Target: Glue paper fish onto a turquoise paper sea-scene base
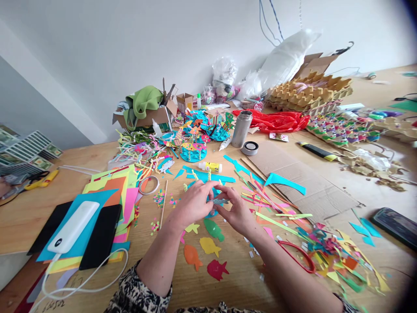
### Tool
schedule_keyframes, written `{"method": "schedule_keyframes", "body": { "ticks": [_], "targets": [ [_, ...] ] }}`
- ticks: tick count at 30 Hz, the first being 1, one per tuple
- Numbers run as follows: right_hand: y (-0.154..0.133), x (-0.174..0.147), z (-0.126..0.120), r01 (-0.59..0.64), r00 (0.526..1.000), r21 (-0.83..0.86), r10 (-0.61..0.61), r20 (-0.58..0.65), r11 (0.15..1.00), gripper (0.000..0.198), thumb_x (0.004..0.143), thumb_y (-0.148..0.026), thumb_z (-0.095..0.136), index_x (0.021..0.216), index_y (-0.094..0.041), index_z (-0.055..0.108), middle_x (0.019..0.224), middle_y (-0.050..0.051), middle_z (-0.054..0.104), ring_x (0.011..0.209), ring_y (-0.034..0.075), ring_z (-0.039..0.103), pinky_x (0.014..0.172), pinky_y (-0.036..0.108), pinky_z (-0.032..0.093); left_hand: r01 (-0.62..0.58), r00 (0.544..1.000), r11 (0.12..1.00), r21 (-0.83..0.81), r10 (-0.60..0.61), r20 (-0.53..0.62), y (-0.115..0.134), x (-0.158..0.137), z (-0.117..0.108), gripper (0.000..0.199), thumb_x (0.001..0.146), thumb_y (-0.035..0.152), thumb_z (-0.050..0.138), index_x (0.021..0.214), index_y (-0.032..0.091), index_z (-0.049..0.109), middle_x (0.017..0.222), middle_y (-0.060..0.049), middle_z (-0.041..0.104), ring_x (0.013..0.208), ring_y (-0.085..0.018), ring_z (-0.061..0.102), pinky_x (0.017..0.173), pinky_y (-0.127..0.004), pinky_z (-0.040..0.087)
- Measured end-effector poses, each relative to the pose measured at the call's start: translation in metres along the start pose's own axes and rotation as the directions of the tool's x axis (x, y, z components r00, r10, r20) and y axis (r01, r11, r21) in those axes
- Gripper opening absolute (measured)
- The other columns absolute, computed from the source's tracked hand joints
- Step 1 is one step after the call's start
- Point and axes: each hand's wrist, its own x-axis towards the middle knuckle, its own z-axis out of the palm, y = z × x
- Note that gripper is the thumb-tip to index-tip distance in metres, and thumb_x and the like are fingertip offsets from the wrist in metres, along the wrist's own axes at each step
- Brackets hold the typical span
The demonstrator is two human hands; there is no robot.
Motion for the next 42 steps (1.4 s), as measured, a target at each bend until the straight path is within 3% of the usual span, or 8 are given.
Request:
{"method": "schedule_keyframes", "body": {
  "ticks": [20,30,36,42],
  "targets": [
    [0.0022,-0.0006,0.0013,0.031,1.0,0.03,-0.031,-0.001,0.999,0.056,0.08,-0.021,0.065,0.132,-0.026,0.046,0.101,0.005,0.069,0.104,0.025,0.06,0.094,0.047,0.044,0.004,1.0,1.0,0.0,-0.004,-0.002,0.0014,0.0008,0.0001,0.058,0.076,0.007,0.051,0.131,0.024,0.049,0.085,0.0,0.064,0.097,-0.02,0.054,0.088,-0.034,0.044],
    [0.0052,-0.0017,0.0037,0.006,1.0,0.042,-0.005,-0.006,0.999,0.053,0.081,-0.023,0.064,0.132,-0.027,0.048,0.099,0.005,0.068,0.098,0.024,0.062,0.091,0.046,0.047,-0.017,1.0,1.0,0.005,0.017,-0.021,0.0005,0.0014,-0.0001,0.061,0.074,0.006,0.052,0.131,0.024,0.05,0.08,0.0,0.065,0.097,-0.021,0.055,0.087,-0.033,0.043],
    [0.0019,-0.0004,0.0043,0.009,1.0,0.048,-0.009,-0.002,0.999,0.048,0.081,-0.023,0.064,0.126,-0.025,0.05,0.096,0.004,0.068,0.099,0.024,0.061,0.091,0.046,0.046,-0.018,1.0,0.999,0.037,0.018,0.005,-0.0004,-0.0012,-0.0039,0.057,0.078,0.009,0.053,0.133,0.025,0.048,0.084,0.0,0.066,0.1,-0.021,0.054,0.085,-0.033,0.044],
    [0.0025,-0.0001,0.0057,-0.004,1.0,0.085,0.004,0.003,0.996,0.046,0.081,-0.026,0.066,0.124,-0.024,0.05,0.098,0.006,0.069,0.099,0.024,0.062,0.091,0.047,0.046,-0.019,1.0,1.0,0.022,0.018,0.012,-0.0063,-0.0022,-0.0071,0.061,0.076,0.01,0.061,0.133,0.025,0.049,0.096,-0.002,0.066,0.106,-0.022,0.054,0.093,-0.036,0.044]
  ]
}}
